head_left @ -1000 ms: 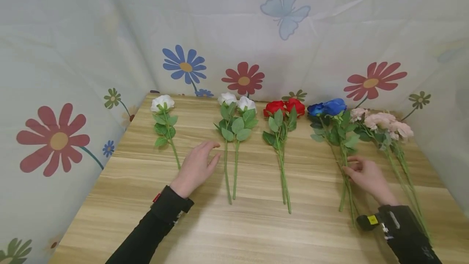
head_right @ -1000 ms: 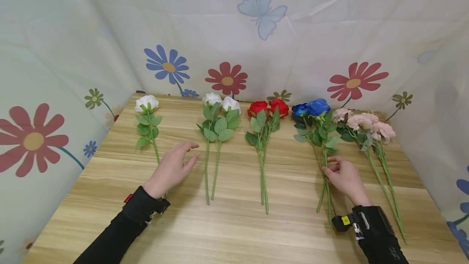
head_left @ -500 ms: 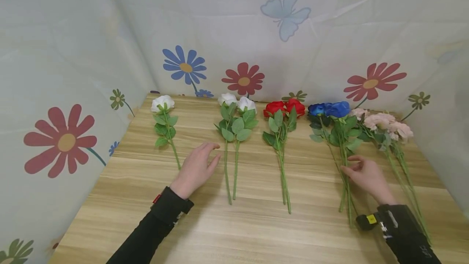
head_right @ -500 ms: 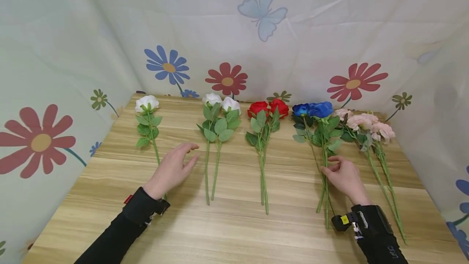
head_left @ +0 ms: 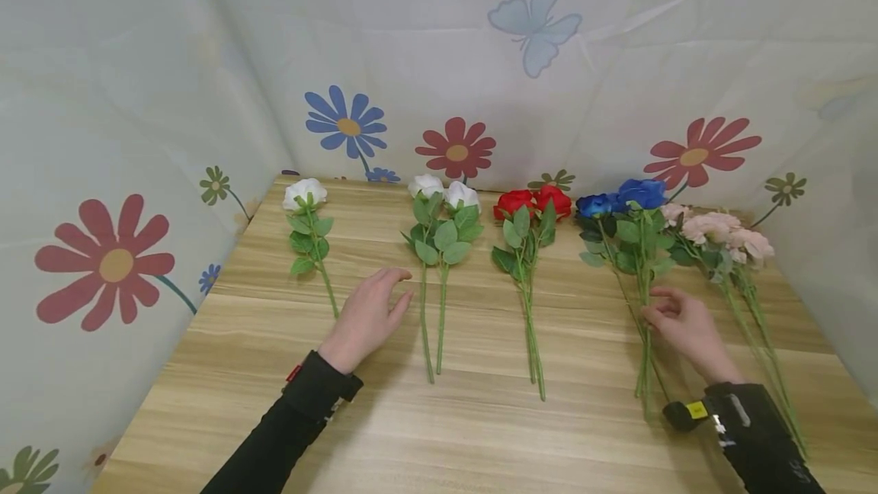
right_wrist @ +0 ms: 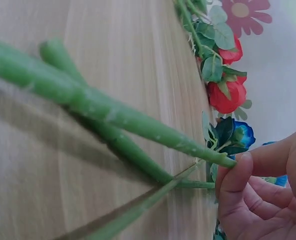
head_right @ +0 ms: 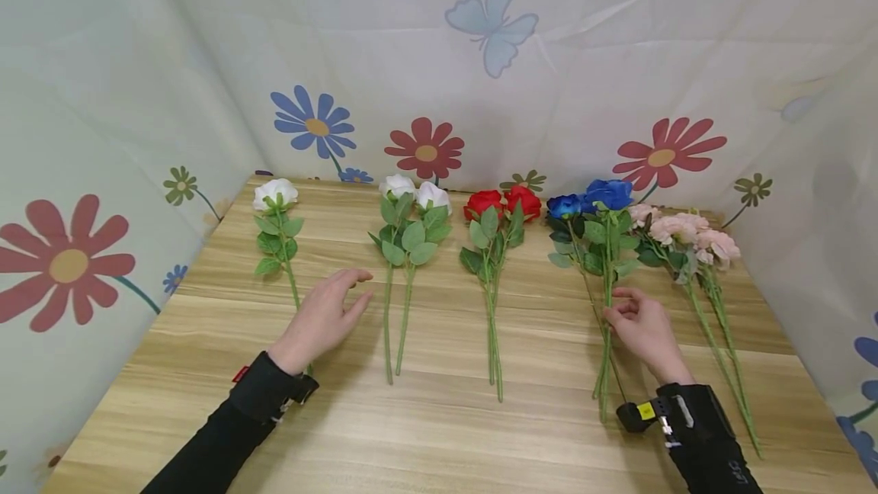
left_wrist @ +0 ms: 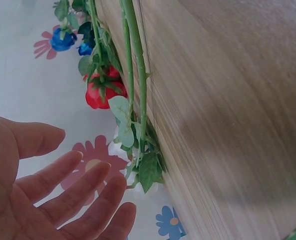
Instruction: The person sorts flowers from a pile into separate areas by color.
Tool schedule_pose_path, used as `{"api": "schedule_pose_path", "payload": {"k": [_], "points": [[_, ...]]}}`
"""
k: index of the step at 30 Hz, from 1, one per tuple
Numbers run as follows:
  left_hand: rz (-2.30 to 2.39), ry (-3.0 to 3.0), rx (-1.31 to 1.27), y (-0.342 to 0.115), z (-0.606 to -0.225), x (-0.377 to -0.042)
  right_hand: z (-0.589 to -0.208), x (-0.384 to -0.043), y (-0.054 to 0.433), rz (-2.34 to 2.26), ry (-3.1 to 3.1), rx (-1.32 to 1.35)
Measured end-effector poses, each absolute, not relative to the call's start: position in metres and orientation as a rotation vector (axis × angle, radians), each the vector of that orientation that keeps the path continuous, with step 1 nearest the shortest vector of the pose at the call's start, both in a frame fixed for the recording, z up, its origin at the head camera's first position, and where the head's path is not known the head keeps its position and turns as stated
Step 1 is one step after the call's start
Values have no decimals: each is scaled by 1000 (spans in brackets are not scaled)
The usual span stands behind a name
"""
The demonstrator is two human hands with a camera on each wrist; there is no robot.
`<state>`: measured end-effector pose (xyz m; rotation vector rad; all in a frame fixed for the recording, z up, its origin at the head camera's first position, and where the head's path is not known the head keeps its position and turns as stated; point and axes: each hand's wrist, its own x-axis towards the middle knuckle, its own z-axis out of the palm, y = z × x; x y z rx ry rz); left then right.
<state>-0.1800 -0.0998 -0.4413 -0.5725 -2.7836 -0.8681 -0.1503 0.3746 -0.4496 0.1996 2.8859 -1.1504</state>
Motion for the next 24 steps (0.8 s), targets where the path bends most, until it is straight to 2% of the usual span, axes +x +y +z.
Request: {"api": "schedule_pose_path", "payload": {"k": [10,17,24], "points": [[-872,-2775,-568,-99,-440,-177,-449,-151,378,-906,2940,91],[-860,-2794,-536,-102,-439,-176,-445,-149,375,-919,3034,147],[-853,-2836,-445,-108,-437,-175,-433,-148,352,-1074,3141,168]]}}
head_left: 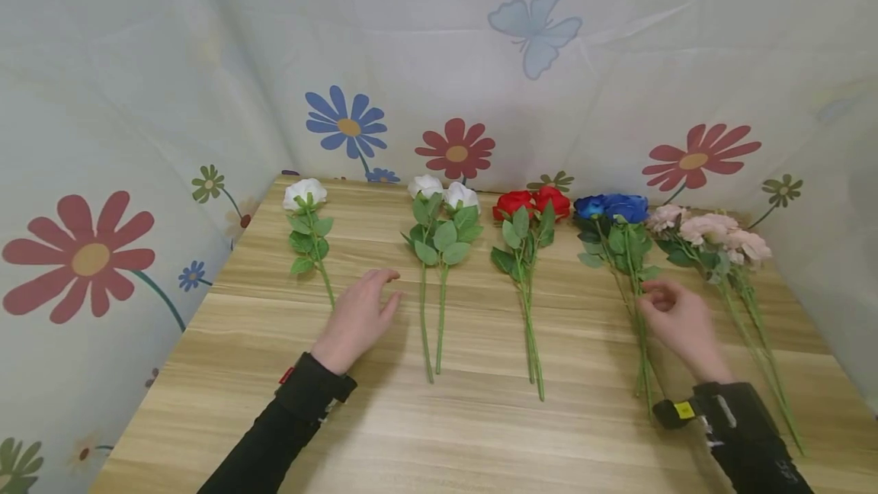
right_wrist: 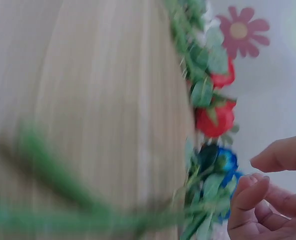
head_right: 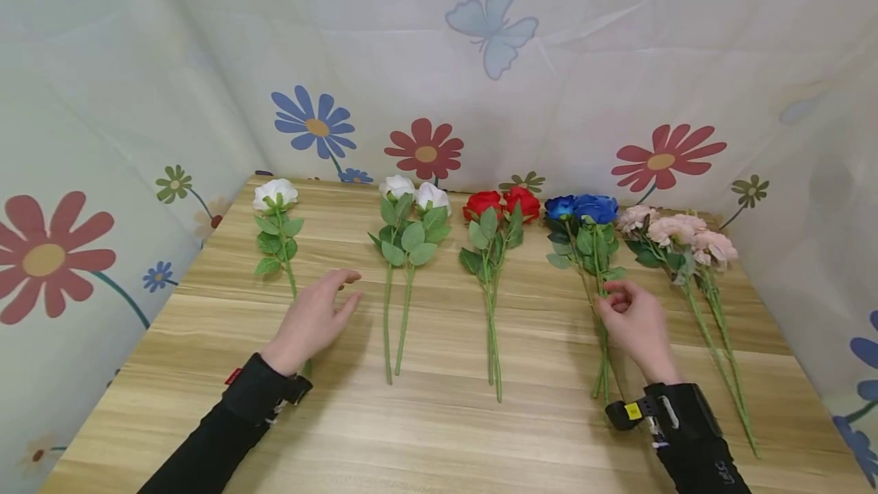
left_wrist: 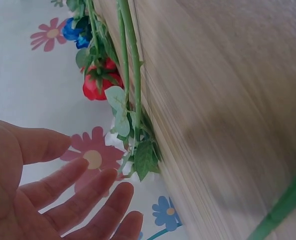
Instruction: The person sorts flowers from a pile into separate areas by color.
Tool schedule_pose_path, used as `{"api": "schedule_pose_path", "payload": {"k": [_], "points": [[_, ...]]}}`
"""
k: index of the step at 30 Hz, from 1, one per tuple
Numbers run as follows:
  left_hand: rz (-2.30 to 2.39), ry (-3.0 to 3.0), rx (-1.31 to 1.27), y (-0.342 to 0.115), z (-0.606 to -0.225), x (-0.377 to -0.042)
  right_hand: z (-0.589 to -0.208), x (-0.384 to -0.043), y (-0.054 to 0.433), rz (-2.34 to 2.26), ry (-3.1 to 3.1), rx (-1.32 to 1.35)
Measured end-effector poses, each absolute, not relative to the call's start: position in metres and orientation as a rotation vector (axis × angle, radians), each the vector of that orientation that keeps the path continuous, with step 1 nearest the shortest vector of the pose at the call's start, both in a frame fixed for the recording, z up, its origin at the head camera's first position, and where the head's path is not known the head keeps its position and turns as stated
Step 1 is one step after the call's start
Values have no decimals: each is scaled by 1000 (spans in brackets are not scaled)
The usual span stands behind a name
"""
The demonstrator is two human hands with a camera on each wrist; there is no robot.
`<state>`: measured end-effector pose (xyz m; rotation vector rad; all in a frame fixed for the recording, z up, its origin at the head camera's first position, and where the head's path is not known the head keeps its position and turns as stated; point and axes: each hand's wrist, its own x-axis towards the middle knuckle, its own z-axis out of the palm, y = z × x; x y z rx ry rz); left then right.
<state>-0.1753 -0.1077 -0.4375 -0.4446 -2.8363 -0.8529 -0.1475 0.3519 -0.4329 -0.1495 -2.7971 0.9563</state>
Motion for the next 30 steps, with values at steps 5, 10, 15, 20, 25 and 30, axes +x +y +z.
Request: {"api": "schedule_pose_path", "payload": {"k": [5,10,15,20,25,30], "points": [[-824,-2854,-346,-114,-436,-175,-424,-148,325,1222,-2736,-128],[-781,-2862,-268,-122,-433,-175,-419,-153,299,1502,-2674,-111],[-748,-2893,-171,-133,-431,-177,-414,-157,271,1811,-2580,-110],[-714,-2913,-84,-147,-429,-180,-411,-161,242,2077,-2446,-89],[-654,-2947,-9,-159,-427,-182,-413,-168,214,2301,-2306,-53],[-608,-3012,41,-169,-426,-184,-415,-171,194,2438,-2233,-37]]}}
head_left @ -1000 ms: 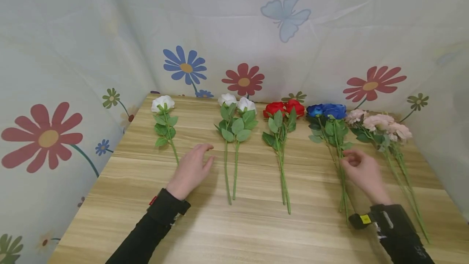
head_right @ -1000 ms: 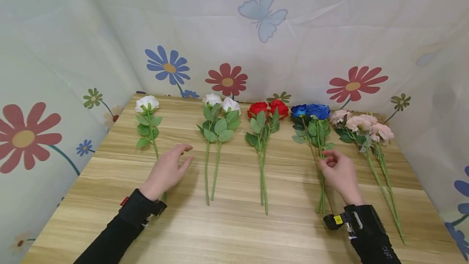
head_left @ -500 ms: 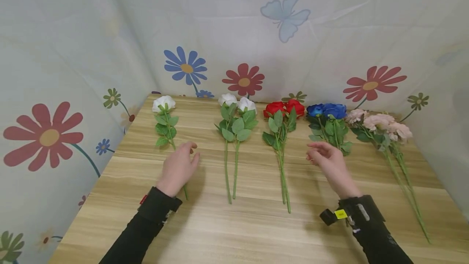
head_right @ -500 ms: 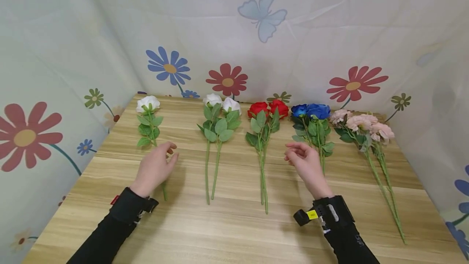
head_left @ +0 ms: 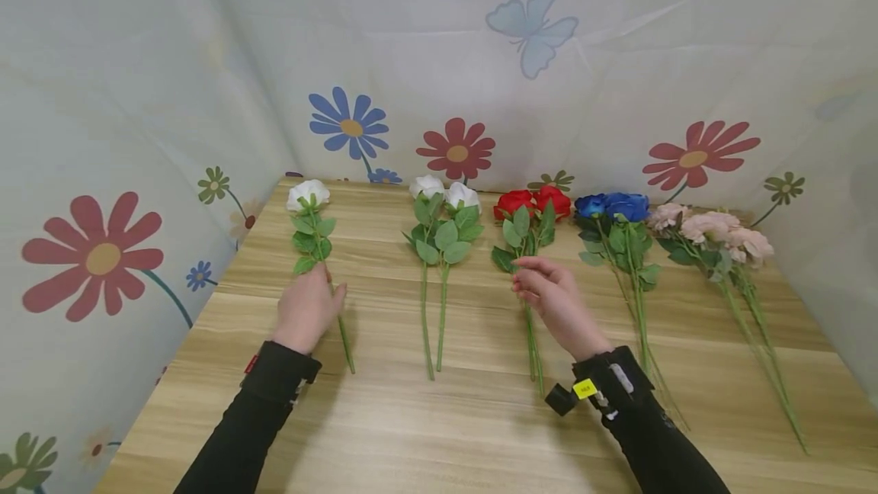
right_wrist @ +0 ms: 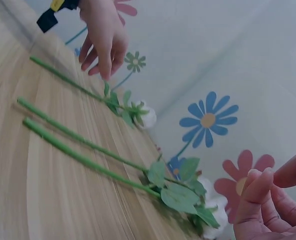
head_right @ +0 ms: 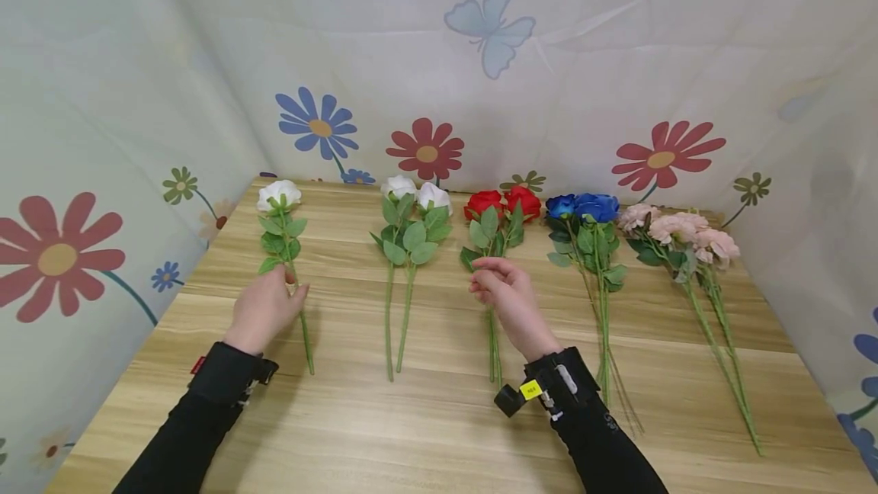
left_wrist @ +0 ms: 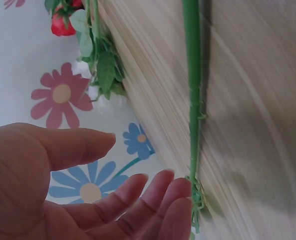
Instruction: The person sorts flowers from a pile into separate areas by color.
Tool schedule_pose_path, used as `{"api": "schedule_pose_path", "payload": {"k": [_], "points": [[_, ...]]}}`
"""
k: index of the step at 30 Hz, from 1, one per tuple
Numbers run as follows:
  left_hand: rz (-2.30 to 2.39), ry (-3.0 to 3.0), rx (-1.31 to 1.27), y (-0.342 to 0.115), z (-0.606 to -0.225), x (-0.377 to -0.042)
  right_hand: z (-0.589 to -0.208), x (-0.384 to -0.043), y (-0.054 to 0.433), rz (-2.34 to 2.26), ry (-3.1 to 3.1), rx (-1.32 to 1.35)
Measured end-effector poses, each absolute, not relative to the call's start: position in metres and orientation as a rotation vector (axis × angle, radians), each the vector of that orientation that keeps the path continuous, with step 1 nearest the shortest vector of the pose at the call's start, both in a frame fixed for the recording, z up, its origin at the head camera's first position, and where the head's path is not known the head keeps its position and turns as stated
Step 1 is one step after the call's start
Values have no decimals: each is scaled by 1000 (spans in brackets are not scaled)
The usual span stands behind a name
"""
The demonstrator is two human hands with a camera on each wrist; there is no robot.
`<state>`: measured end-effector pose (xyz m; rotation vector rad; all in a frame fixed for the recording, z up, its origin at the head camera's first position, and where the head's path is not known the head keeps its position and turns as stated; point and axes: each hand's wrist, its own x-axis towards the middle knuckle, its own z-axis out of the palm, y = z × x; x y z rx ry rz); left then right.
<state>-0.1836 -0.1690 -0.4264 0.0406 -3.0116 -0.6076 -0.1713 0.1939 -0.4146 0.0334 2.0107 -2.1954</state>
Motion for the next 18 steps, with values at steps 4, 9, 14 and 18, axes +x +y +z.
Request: {"api": "schedule_pose_path", "payload": {"k": [4,9,14,18], "points": [[-590,-3073,70,-174,-428,-186,-415,-173,182,-2198,1936,68],[-564,-3143,108,-176,-431,-192,-417,-175,172,-2204,1877,101],[-544,-3198,136,-177,-435,-197,-421,-175,166,-2208,1870,104],[-548,-3230,140,-178,-438,-201,-424,-176,163,-2217,1856,106]]}}
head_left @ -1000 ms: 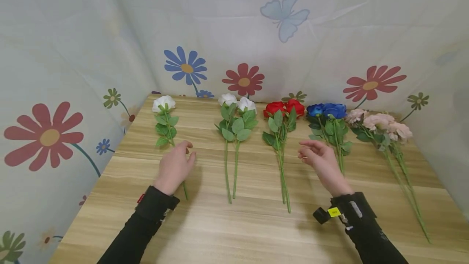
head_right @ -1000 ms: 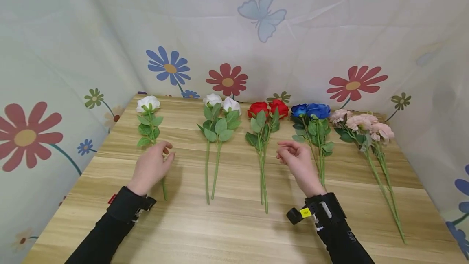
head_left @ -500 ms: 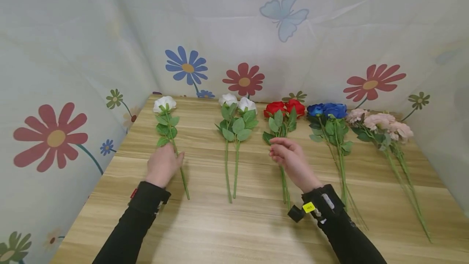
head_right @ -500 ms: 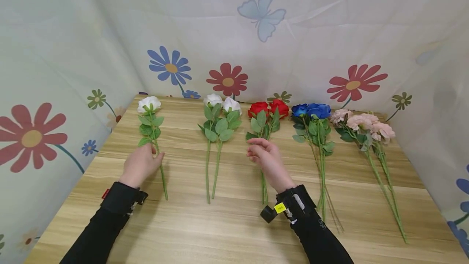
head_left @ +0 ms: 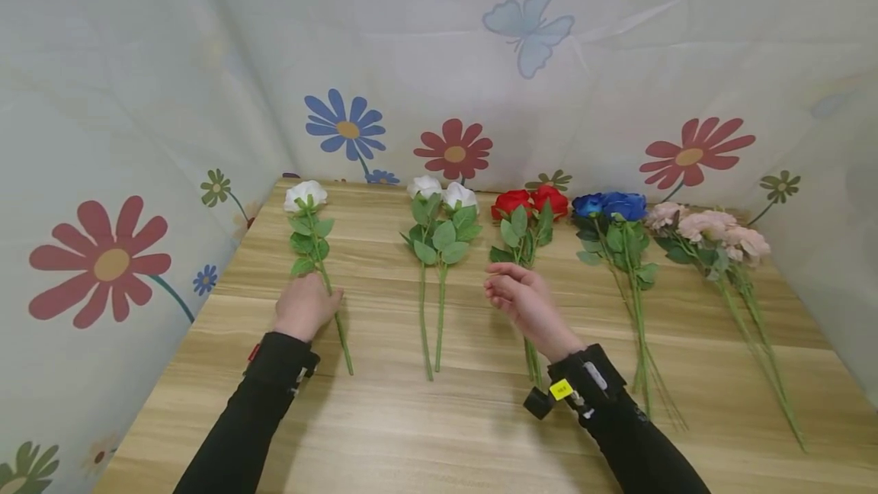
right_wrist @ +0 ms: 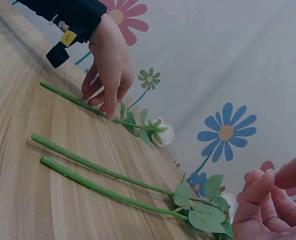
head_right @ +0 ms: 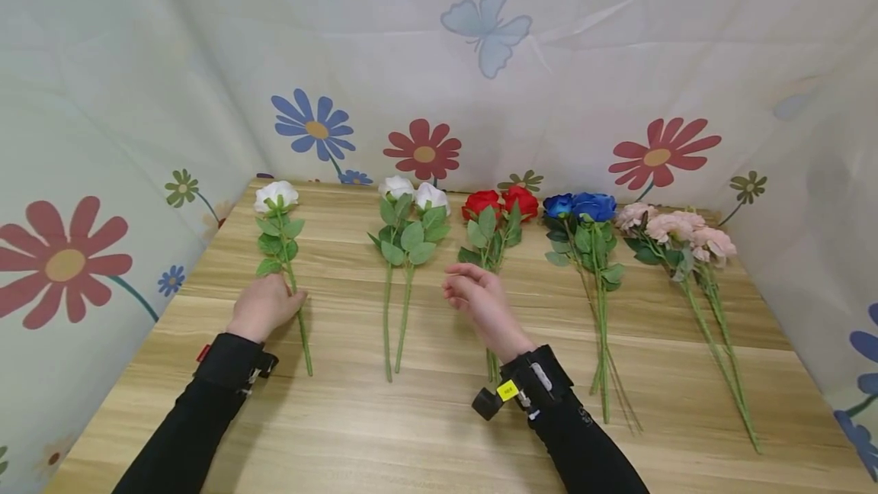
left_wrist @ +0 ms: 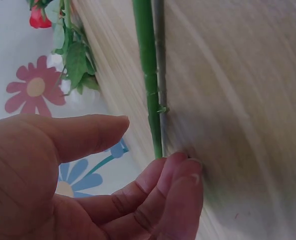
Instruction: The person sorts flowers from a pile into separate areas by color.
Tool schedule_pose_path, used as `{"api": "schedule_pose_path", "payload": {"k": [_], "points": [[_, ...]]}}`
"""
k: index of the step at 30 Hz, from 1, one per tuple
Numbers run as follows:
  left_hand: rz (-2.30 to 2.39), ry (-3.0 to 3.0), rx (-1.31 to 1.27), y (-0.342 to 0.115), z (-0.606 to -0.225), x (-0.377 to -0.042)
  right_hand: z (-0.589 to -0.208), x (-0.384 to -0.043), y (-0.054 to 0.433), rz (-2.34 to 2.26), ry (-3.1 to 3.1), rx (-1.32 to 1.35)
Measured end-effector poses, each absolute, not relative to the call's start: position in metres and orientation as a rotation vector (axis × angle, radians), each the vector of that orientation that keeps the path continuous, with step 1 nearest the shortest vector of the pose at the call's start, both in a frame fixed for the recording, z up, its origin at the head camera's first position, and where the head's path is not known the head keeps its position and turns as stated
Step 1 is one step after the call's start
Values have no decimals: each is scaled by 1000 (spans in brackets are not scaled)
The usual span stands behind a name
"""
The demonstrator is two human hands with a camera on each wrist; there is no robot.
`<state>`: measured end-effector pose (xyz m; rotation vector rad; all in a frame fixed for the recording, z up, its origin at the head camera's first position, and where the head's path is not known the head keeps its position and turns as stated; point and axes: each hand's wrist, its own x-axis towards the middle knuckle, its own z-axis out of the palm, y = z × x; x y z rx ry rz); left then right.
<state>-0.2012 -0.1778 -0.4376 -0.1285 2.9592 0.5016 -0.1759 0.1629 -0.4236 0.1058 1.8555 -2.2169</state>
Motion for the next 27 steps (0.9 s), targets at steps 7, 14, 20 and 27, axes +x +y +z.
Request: {"api": "schedule_pose_path", "payload": {"k": [7,14,20,27], "points": [[543,2927,-126,-179,-440,-205,-427,-175,160,-2209,1835,97],[568,2897,-175,-179,-440,-209,-427,-175,158,-2190,1830,89],[591,2888,-182,-180,-441,-211,-428,-175,157,-2184,1827,92],[736,2850,-143,-187,-446,-215,-427,-174,156,-2172,1830,85]]}}
